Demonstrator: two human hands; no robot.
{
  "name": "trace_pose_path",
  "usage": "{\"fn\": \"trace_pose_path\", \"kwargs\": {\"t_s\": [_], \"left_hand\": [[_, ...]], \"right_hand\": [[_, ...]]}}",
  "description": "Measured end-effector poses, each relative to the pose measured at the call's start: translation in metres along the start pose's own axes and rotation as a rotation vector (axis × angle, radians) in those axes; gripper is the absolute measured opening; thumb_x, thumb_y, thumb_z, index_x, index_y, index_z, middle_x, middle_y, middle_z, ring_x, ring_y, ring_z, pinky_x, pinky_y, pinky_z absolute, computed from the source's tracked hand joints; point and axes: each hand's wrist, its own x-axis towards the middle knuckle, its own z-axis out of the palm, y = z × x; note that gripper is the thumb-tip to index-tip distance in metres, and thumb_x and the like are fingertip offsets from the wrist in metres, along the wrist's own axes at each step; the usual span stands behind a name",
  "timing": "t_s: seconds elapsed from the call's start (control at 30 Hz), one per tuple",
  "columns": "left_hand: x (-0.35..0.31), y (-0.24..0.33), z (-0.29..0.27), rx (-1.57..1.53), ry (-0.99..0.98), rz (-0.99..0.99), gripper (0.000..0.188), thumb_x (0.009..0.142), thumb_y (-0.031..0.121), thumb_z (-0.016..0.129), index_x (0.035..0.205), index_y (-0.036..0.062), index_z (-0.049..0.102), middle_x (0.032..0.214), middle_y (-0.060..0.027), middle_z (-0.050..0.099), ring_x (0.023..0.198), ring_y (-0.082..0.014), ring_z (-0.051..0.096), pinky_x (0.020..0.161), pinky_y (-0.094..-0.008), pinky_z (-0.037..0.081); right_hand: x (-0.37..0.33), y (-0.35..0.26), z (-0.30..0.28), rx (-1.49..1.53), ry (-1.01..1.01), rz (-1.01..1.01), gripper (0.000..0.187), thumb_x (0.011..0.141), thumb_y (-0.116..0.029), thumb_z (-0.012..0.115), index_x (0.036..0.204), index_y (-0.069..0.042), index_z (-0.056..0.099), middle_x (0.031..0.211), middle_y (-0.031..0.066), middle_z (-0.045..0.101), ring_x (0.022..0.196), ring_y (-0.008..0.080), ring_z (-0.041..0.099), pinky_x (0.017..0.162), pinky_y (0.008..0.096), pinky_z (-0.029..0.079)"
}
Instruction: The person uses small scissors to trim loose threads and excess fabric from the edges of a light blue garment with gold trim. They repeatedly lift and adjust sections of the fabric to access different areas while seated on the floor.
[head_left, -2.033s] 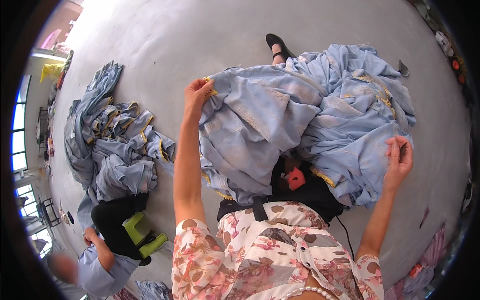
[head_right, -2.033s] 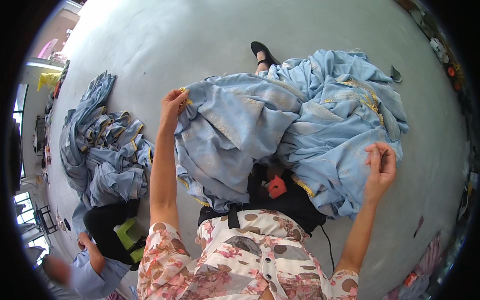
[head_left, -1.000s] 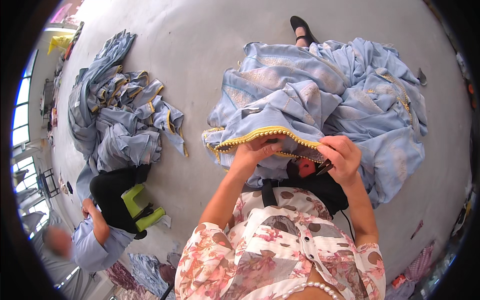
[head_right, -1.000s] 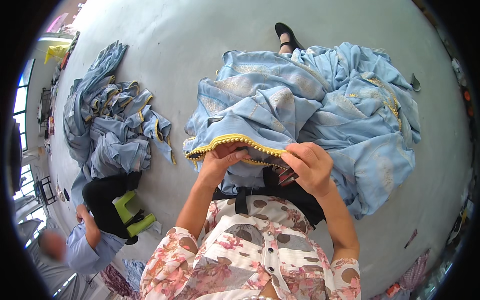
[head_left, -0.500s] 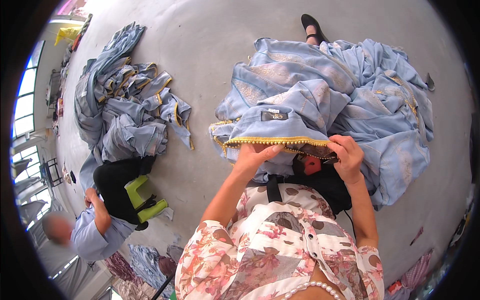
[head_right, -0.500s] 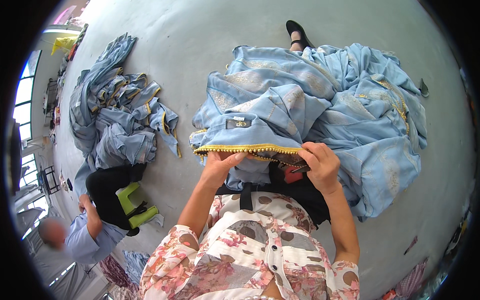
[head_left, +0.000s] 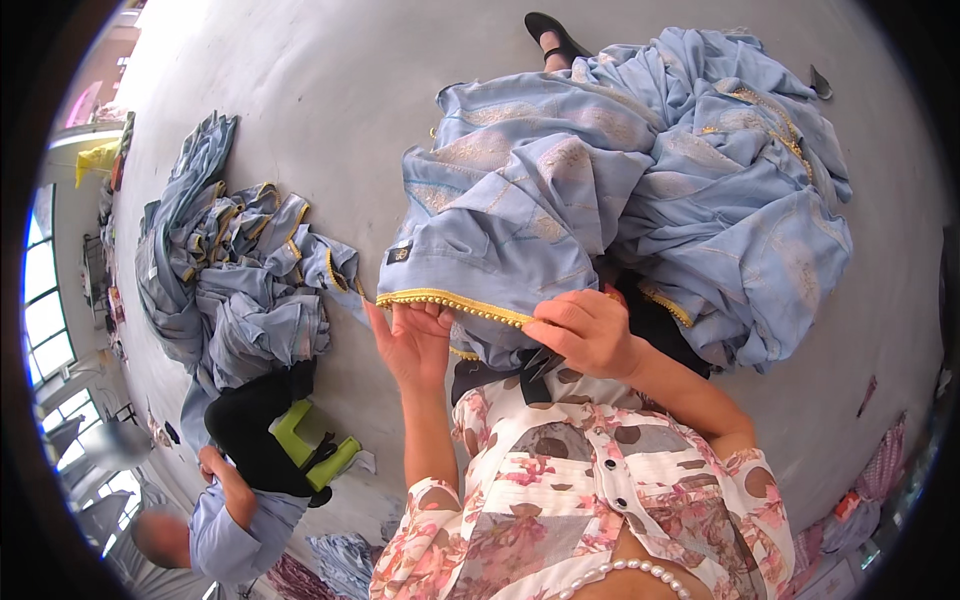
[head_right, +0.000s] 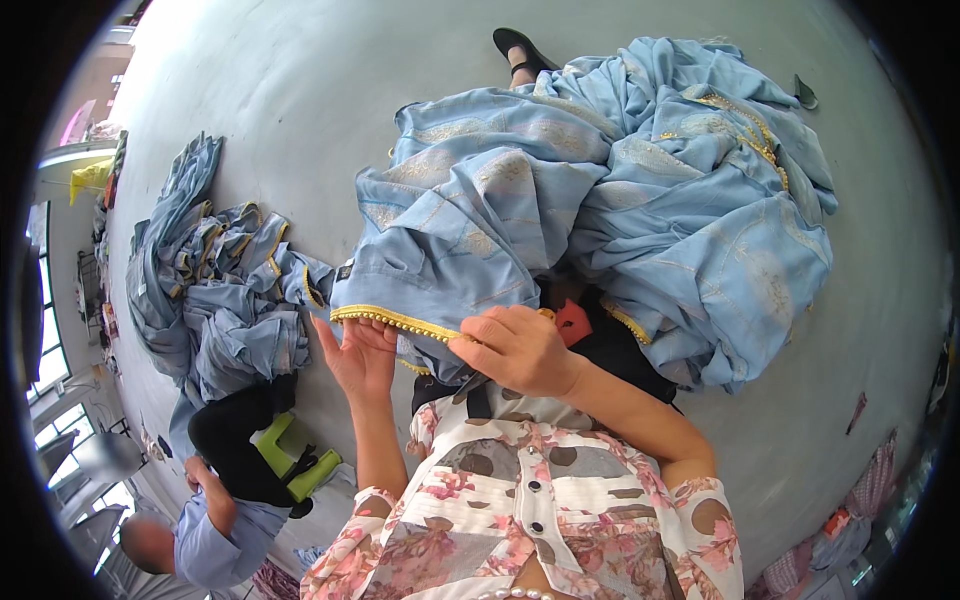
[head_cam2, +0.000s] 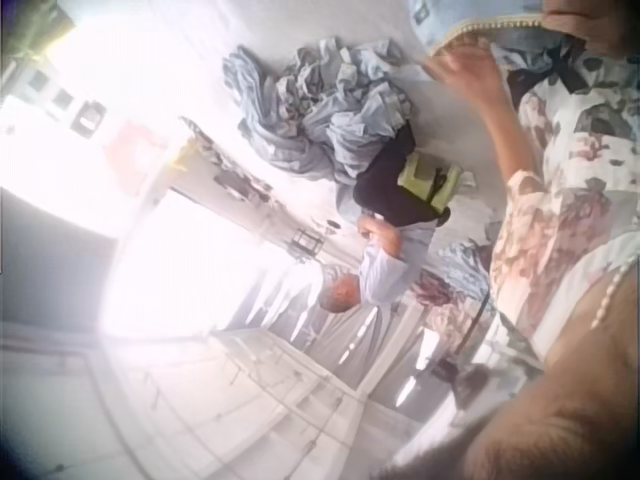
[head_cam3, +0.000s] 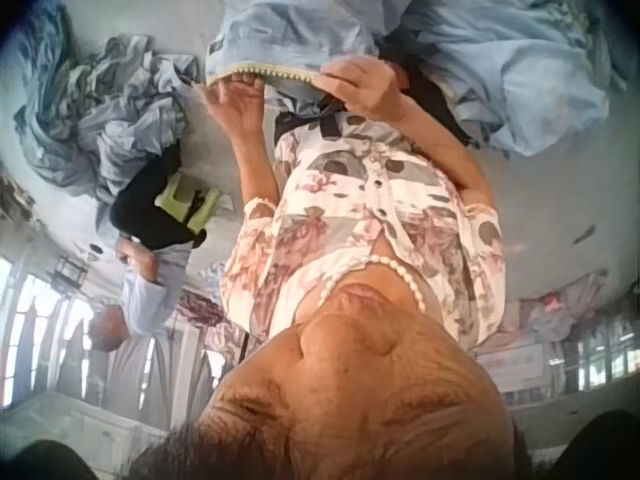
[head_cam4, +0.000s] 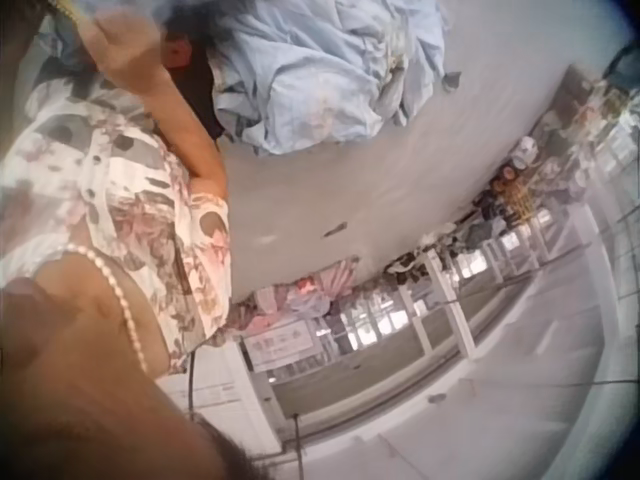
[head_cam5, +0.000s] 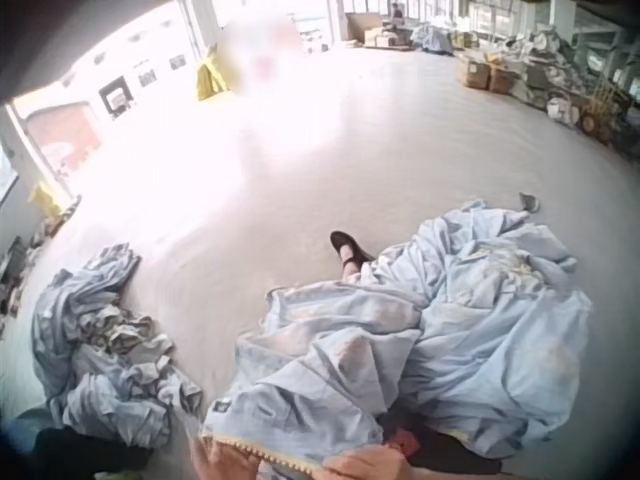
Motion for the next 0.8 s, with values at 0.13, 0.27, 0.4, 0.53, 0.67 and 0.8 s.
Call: {"fn": "trace_pose_path", "kwargs": {"t_s": [0.13,0.27,0.4,0.53,0.67,0.8], "left_hand": [[-0.012,-0.013,0.016,0.106,-0.08,-0.063,0.049,0.093,0.047,0.05,0.126,0.0098,0.051,0.122,-0.0036,0.059,0.114,-0.0238,0.054,0.092,-0.0411,0.046],[-0.022,-0.023,0.025,0.308,0.011,-0.012,0.043,0.095,0.033,0.049,0.13,0.0075,0.045,0.127,-0.0059,0.054,0.117,-0.0235,0.052,0.097,-0.0422,0.042],[-0.028,0.002,0.014,0.568,0.162,-0.117,0.046,0.094,0.015,0.047,0.136,0.0,0.036,0.136,-0.0124,0.046,0.124,-0.0246,0.047,0.101,-0.0418,0.039],[-0.012,0.057,0.031,0.614,-0.772,-0.129,0.047,0.096,0.029,0.049,0.124,-0.0081,0.048,0.118,-0.0249,0.057,0.108,-0.0307,0.06,0.094,-0.0442,0.046],[0.004,0.082,0.071,0.355,-1.224,-0.074,0.056,0.094,0.047,0.051,0.108,-0.0069,0.059,0.102,-0.0293,0.063,0.088,-0.026,0.067,0.065,-0.0341,0.055],[0.016,0.038,0.085,0.736,-0.519,0.199,0.032,0.096,0.025,0.05,0.098,-0.0037,0.064,0.09,-0.0198,0.067,0.073,-0.02,0.065,0.06,-0.0274,0.048]], "right_hand": [[0.008,-0.01,0.011,0.036,0.032,-0.027,0.025,0.07,-0.011,0.065,0.094,-0.008,0.062,0.091,0.0046,0.06,0.075,0.0183,0.061,0.061,0.0283,0.047],[0.01,-0.016,0.014,0.075,0.006,-0.033,0.022,0.072,-0.011,0.064,0.093,-0.008,0.062,0.091,0.0044,0.06,0.074,0.0177,0.061,0.059,0.0277,0.046],[0.012,-0.032,0.004,0.553,-0.114,0.16,0.021,0.067,-0.001,0.066,0.087,-0.006,0.063,0.086,0.005,0.062,0.074,0.0202,0.062,0.058,0.0293,0.048],[0.015,-0.036,-0.053,1.19,-0.253,0.375,0.028,0.066,0.008,0.069,0.09,-0.006,0.065,0.088,0.0074,0.065,0.077,0.0203,0.064,0.058,0.0286,0.048],[0.018,-0.018,-0.14,1.483,-0.181,0.155,0.01,0.081,-0.003,0.064,0.09,-0.003,0.063,0.078,0.0081,0.059,0.058,0.0165,0.054,0.052,0.0278,0.042],[-0.007,0.004,-0.308,1.254,-0.391,-0.187,0.014,0.09,-0.008,0.054,0.077,-0.014,0.052,0.064,0.0031,0.041,0.055,0.0182,0.044,0.054,0.034,0.034]]}}
